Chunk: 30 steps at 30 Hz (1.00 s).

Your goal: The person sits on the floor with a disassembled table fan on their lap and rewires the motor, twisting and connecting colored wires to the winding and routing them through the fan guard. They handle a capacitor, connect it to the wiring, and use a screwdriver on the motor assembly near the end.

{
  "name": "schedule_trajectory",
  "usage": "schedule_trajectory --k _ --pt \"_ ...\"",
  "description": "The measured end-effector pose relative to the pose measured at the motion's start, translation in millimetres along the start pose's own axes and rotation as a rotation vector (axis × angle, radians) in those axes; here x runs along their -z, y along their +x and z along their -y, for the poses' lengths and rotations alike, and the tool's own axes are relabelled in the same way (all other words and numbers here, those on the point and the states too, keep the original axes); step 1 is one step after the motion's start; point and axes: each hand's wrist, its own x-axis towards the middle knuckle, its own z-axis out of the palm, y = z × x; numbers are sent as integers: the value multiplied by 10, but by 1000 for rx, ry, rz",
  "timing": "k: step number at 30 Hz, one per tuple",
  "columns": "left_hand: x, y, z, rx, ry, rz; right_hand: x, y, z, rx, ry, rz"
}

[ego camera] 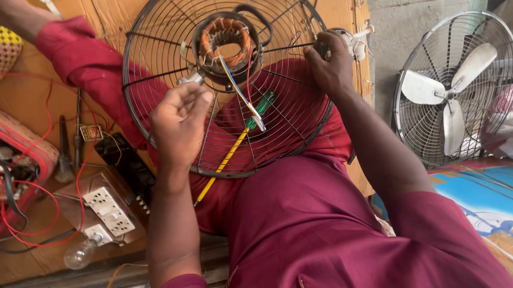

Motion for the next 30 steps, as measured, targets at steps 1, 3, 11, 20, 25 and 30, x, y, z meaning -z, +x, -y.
schedule_trajectory --k 1,3,11,20,25,30 --pt "-6 0 1 22 34 5 -17 -7 9 38 -24 -20" --pt "-66 11 10 45 91 21 -64 -6 -15 114 -70 -66" --pt "-414 24 100 210 -80 -36 -138 -34 -128 194 -82 -98" --pt "-493 -78 117 173 -199 -44 -147 -126 -17 172 -88 -105" --pt "-554 -179 77 171 -357 -3 -162 -133 -25 135 -80 -91" --pt "-594 -215 45 215 -380 18 -166 -105 -50 -9 199 -29"
